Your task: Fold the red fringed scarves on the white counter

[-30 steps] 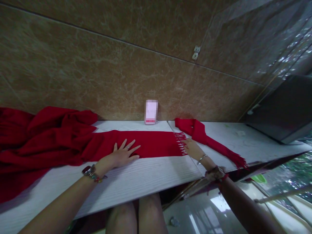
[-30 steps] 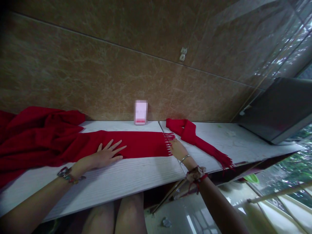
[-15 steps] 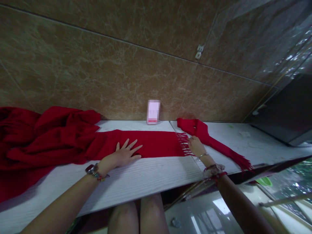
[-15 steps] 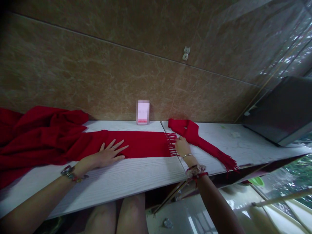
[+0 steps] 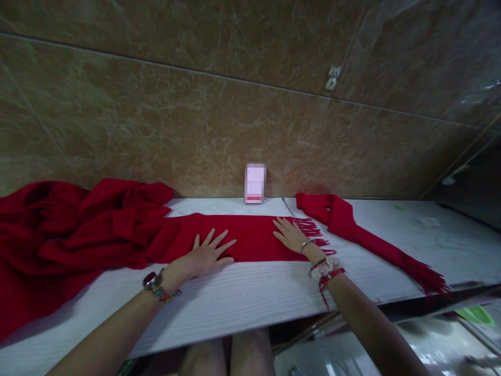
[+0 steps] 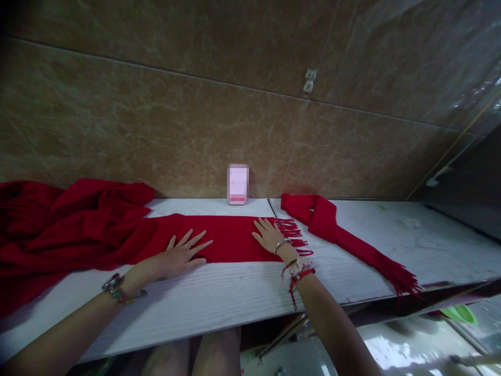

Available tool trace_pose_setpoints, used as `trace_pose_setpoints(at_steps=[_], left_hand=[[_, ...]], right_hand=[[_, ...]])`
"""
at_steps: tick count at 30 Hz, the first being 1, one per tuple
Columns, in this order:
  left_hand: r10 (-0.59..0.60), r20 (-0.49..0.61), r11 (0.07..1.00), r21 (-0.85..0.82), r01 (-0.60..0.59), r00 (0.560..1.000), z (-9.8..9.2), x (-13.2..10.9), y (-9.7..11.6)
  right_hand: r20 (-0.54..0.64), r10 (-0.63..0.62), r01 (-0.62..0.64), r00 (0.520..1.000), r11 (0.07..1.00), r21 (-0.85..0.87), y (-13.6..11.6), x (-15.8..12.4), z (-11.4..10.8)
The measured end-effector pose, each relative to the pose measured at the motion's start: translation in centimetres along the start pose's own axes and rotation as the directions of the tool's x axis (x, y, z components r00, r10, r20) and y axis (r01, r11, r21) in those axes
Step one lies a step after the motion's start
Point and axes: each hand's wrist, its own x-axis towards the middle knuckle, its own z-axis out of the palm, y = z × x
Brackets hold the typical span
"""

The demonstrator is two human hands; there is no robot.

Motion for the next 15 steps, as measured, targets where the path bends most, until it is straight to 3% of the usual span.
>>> trace_pose_setpoints(at_steps=[4,7,10,15], left_hand=[[0.052,-0.057,0.999,0.016,-0.051,0.997,-0.08,0.14,-0.08],[0.227,-0.157,0.973,0.082,-0.216,0.961,-0.21,0.49,0.09],[0.395,-0.150,0.917,0.130,-0.378,0.906,-0.36,0.74,0.45],[0.384,-0.144,0.919,0.159,-0.361,0.912,-0.76,0.54,0.34]], right_hand=[[0.014,-0.012,0.012,1.000,1.000,0.025,0.23,-0.04,0.04],[0.013,-0.014,0.013,1.000,0.999,0.049,0.27,0.03,0.10],[0.008,0.001,-0.001,1.000,0.998,0.071,0.41,0.17,0.31],[0.000,-0.008,0.008,1.000,0.996,0.087,0.73,0.26,0.53]])
